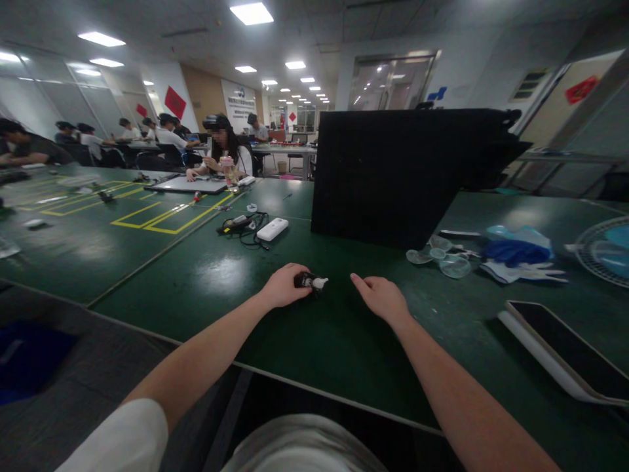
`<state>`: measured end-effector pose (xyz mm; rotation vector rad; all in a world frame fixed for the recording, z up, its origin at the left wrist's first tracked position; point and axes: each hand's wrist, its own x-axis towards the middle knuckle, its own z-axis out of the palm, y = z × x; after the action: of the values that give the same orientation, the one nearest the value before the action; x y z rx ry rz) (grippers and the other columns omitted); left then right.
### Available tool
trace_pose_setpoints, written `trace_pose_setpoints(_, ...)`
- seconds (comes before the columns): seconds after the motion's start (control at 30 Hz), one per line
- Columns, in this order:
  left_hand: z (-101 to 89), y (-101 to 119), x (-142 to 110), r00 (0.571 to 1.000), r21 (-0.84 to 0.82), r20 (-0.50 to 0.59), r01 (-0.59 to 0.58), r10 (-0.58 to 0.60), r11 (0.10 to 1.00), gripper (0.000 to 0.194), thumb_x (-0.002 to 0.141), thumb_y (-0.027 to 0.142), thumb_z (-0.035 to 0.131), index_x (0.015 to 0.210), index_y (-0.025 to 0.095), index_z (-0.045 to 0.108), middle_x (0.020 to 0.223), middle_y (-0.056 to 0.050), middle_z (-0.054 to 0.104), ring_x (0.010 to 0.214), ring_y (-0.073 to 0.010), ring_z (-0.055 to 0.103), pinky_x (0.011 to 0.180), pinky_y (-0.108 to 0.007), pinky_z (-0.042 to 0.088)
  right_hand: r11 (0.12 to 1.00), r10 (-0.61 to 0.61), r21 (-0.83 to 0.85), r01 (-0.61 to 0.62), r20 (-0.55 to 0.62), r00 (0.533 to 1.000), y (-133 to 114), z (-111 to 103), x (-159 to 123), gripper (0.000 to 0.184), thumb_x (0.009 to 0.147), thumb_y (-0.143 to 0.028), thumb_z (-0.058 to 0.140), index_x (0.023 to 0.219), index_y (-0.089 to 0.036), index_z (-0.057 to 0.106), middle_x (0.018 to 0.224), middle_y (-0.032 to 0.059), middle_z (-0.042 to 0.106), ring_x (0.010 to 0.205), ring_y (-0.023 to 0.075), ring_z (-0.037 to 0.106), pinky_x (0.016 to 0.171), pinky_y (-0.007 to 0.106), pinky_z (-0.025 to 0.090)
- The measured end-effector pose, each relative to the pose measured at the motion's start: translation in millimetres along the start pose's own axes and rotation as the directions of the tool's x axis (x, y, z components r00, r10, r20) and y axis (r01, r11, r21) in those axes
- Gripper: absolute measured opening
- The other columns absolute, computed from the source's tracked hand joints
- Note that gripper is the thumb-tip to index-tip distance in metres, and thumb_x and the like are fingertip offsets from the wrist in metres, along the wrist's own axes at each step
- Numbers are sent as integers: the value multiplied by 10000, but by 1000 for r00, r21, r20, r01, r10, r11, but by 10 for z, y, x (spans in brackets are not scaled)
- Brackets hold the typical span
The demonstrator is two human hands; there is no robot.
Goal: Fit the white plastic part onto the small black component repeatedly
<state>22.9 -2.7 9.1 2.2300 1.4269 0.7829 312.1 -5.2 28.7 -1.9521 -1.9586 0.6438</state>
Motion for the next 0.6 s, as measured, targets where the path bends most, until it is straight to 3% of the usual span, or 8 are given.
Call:
trace_pose_setpoints(0.13,-342,-378,-100,983,124,-117,159,-145,979,490,779,278,692,1259,257,595,1158,-52,695,1020,-242,668,913,-372,536,1000,-3,10,3,43,999,2,-23,-12,643,904,-767,376,841,-223,712,739,70,709,637,203,658,519,292,455)
trace_pose_setpoints(0.2,-526,-538,-180,982,262,-160,138,-98,955,493,774,235,674,1261,265,601,1252,-61,659,1085,-268,647,950,-395,518,1000,-15,12,15,45,999,10,-15,-6,634,903,-763,386,848,-225,717,731,68,708,631,204,659,515,293,457)
trace_pose_setpoints(0.3,-716,-677,-275,991,462,-133,52,11,885,486,781,158,622,1254,273,629,1363,-76,591,1203,-311,581,1046,-459,449,999,-25,22,24,51,998,29,2,9,628,902,-760,396,872,-224,722,737,68,711,631,203,662,516,296,463)
trace_pose_setpoints(0.47,-796,-743,-340,994,571,-105,55,7,819,559,765,91,599,1281,304,630,1409,-96,552,1283,-352,504,1093,-533,373,1000,-20,17,19,71,997,44,9,22,613,906,-750,403,886,-226,721,765,68,718,652,205,669,535,302,483)
trace_pose_setpoints(0.6,-857,-880,-382,959,522,-278,195,-51,830,535,788,93,569,1281,294,624,1421,-94,536,1283,-348,508,1087,-523,381,1000,-24,7,24,60,998,43,19,28,618,900,-758,408,914,-230,729,779,71,722,663,209,675,533,302,479)
